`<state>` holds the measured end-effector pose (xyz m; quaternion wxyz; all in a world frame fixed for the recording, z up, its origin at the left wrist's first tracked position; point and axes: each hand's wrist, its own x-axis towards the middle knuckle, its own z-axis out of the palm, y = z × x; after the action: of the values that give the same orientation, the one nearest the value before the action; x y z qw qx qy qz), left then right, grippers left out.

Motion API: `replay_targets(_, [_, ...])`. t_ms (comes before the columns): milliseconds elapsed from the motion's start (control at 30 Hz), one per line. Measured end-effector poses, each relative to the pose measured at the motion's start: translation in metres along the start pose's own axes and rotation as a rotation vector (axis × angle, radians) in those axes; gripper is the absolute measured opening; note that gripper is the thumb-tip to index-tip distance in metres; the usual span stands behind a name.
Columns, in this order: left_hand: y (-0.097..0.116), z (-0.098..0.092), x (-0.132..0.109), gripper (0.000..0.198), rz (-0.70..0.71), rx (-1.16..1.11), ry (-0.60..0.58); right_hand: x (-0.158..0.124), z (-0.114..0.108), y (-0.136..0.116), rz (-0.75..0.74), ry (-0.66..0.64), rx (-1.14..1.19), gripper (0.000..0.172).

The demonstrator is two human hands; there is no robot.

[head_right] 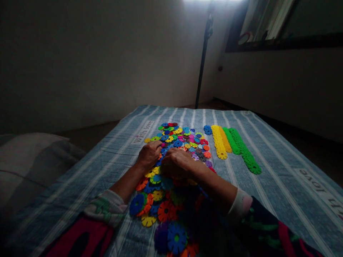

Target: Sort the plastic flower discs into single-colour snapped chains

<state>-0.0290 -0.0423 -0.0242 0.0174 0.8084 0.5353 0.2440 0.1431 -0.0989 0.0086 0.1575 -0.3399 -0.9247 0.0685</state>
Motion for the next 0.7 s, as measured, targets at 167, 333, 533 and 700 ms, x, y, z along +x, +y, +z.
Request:
replay_targets(167, [0.002, 0.000, -0.001, 0.027, -0.003, -0.018, -0.002, -0.020, -0.002, 0.010, -0.033, -0.078, 0.030, 0.017])
replay_targets(333, [0.003, -0.001, -0.001, 0.027, -0.004, -0.017, -0.007, -0.038, -0.006, 0.022, 0.060, -0.010, 0.046, 0.019])
replay_targets(533, [0.003, 0.000, -0.001, 0.025, -0.017, -0.010, -0.007, -0.031, -0.008, 0.024, 0.157, 0.054, 0.030, 0.014])
replay_targets(700, [0.004, -0.001, -0.001, 0.026, -0.020, -0.014, -0.018, -0.024, -0.002, 0.035, 0.289, 0.049, -0.048, 0.012])
